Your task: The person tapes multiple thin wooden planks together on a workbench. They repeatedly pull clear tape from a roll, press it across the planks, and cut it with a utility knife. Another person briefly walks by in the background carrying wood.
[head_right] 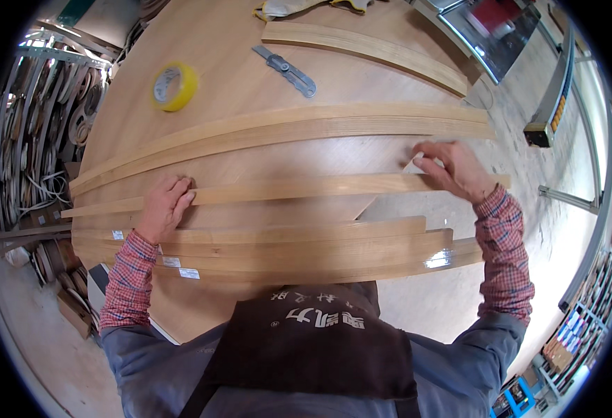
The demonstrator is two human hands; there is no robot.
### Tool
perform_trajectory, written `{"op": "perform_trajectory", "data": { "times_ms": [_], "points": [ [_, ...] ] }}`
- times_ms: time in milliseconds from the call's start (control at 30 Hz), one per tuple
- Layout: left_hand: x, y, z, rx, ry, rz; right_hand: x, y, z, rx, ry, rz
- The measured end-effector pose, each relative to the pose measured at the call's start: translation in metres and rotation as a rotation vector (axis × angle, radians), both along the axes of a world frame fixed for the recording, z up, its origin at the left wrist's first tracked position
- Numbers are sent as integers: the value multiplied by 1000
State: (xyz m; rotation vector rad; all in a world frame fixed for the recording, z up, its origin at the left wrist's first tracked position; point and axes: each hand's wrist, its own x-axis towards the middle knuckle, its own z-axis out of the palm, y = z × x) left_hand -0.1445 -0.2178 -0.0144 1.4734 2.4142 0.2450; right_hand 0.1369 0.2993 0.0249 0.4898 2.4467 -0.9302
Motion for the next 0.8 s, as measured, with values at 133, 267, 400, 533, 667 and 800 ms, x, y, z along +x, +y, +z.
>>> {"op": "perform_trajectory", "data": {
  "times_ms": [133,267,400,533,667,800],
  "points": [
    [12,7,5,61,299,-119,15,-11,-16,260,410,352],
    [26,6,2,115,261,-182,42,-42,-21,353,537,360],
    [23,0,-1,4,236,-168,65,-51,-33,219,368,228],
    [24,-10,-2,91,267,-130,62,-56,-25,322,539,225],
    [24,-3,14,60,286,-56,51,-53,-2,346,510,193],
    [18,11,33,26,158,-90,40,-38,8,58,199,131]
  ]
}}
